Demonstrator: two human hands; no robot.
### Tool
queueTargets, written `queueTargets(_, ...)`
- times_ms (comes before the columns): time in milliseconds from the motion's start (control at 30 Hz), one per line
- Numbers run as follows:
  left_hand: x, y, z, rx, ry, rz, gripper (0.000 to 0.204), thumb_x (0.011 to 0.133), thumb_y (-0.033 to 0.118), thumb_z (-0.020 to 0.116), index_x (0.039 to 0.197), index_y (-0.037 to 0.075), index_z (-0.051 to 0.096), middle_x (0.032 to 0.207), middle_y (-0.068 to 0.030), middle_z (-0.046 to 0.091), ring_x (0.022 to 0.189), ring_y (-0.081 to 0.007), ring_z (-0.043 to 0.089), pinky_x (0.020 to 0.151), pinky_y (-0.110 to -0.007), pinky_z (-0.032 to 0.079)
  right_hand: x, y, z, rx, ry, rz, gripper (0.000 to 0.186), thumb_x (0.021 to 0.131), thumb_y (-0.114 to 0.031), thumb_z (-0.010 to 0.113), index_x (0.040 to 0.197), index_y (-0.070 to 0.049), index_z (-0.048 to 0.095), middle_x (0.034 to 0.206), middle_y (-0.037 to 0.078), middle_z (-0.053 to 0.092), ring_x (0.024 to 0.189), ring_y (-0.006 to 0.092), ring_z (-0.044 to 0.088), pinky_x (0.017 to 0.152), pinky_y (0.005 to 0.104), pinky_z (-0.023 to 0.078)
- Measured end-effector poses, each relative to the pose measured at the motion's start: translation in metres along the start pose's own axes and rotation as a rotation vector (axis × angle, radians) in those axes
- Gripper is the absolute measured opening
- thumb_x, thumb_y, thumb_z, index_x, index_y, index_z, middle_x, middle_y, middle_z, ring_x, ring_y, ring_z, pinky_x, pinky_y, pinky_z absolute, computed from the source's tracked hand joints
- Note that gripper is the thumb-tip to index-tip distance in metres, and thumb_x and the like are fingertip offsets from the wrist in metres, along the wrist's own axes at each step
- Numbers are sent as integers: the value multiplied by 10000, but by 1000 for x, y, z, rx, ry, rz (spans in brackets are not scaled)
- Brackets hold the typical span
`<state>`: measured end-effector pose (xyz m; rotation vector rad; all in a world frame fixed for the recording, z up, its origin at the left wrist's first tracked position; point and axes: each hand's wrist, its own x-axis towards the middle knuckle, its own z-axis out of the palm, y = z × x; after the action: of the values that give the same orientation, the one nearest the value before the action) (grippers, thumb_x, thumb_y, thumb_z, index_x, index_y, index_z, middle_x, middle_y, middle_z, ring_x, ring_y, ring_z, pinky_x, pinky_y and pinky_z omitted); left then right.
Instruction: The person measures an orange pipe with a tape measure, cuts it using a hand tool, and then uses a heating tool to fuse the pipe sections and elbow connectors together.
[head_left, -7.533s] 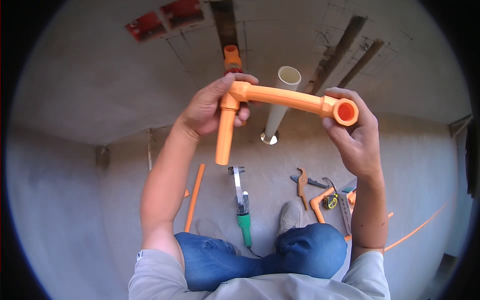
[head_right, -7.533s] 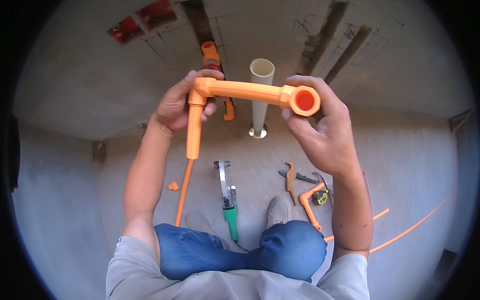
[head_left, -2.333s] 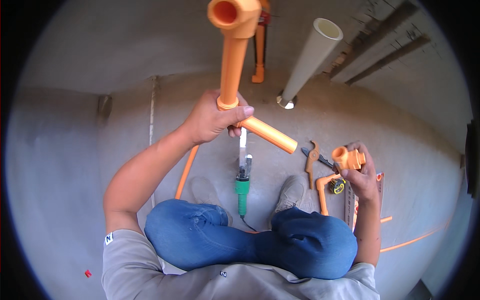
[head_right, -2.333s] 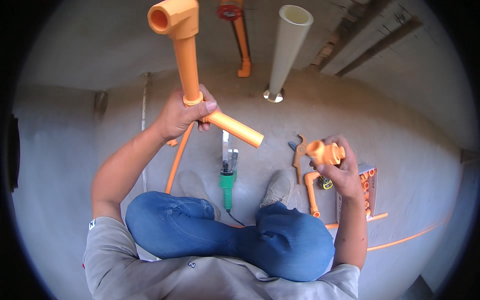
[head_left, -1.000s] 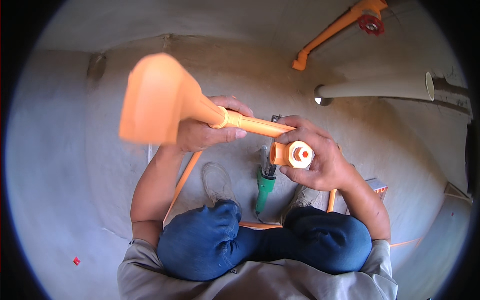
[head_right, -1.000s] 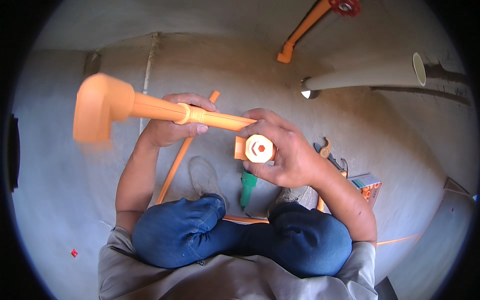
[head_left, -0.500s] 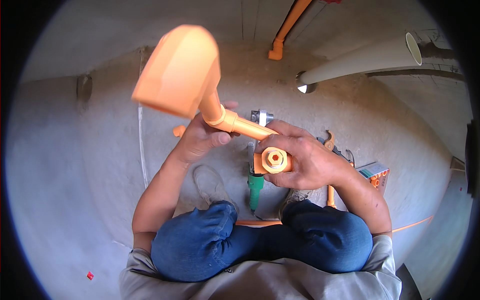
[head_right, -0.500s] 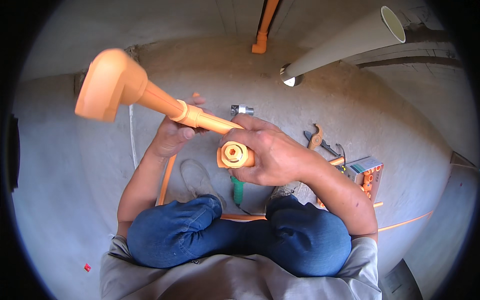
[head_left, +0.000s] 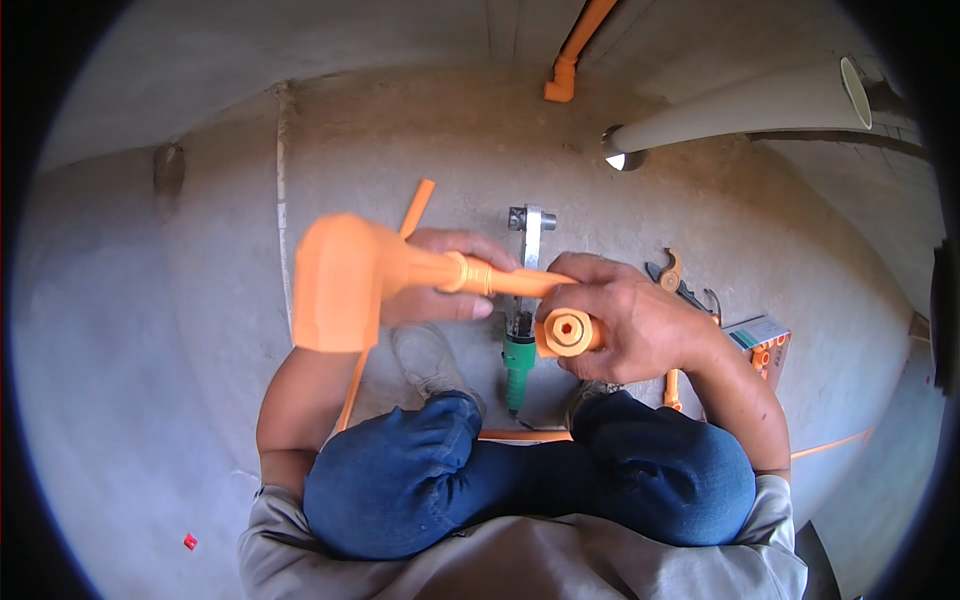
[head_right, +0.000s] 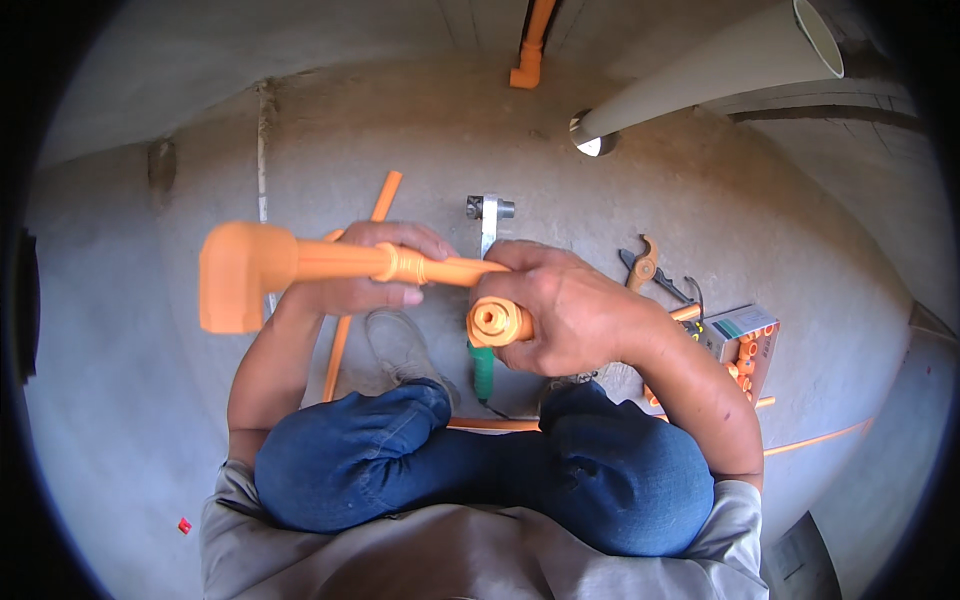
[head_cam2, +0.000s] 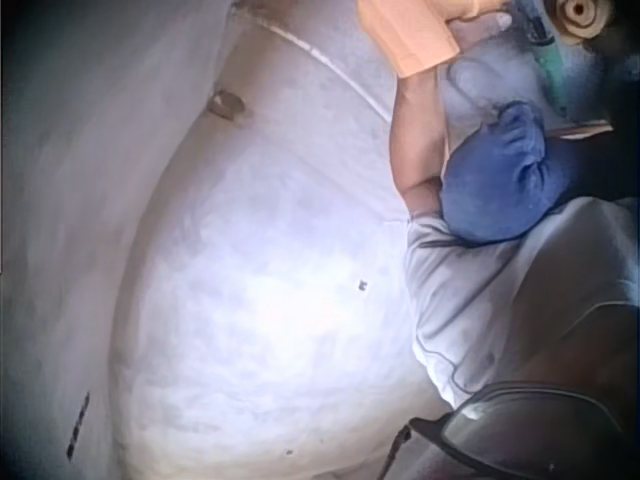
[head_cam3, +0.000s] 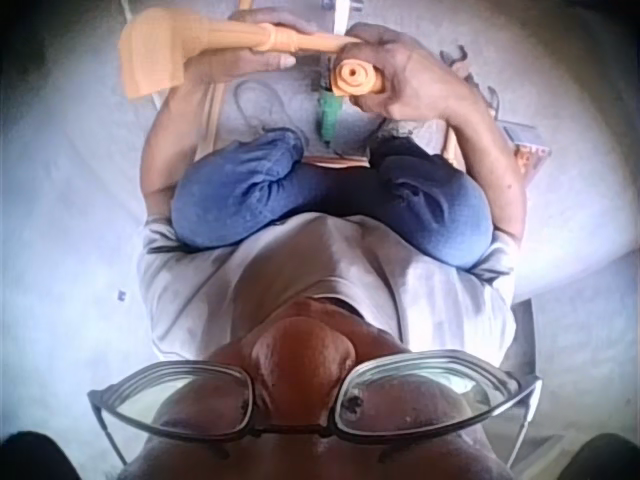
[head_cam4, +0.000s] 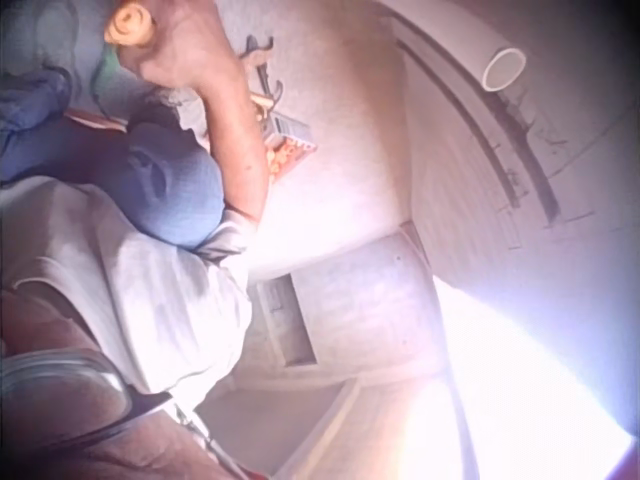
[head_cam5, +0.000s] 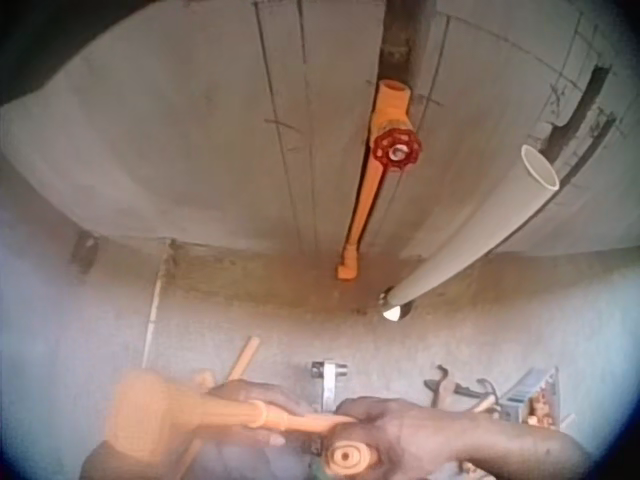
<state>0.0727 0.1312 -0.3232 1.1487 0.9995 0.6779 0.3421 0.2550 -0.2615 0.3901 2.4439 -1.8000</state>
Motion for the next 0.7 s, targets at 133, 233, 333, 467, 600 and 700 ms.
queueTargets(133,-30,43,23,-565,145,-244,343,995,115,612,1328,38,635,1316,-140,641,1082,-204,646,979,-345,506,-6,7,2,82,-56,-81,299,700,-112,762,981,-59,676,981,148,600,964,374,620,847,453,513)
queueTargets(233,-37,37,18,-671,-143,-282,415,997,192,588,1369,8,578,1252,-155,653,1002,-196,654,887,-326,520,0,3,3,61,-136,-86,299,693,-111,759,972,-51,672,996,153,604,991,375,617,878,454,508)
queueTargets(333,-16,6,12,-716,-266,-314,505,999,269,565,1410,-22,521,1188,-170,665,922,-188,662,795,-308,534,5,9,6,-84,-163,-60,356,656,-93,788,992,-52,676,1051,160,614,1007,379,620,880,457,518)
queueTargets(467,8,-19,6,-687,-350,-392,581,997,340,561,1425,-46,484,1100,-165,674,842,-171,669,709,-285,549,5,11,8,-98,-181,-49,348,656,-98,781,980,-48,663,1056,155,603,1020,378,607,893,465,506)
queueTargets(600,15,-9,4,-542,-444,-492,427,1010,306,587,1315,8,561,1050,-88,683,848,-139,639,753,-290,542,8,10,16,-153,-193,-81,345,659,-113,779,978,-50,661,1027,151,573,1001,372,593,910,459,490)
queueTargets(700,24,-10,3,-273,-477,-465,381,1020,310,583,1263,16,586,1003,-73,684,840,-140,641,765,-303,548,13,17,21,-217,-135,-128,348,661,-124,779,980,-54,661,1004,151,556,974,367,586,916,453,483)
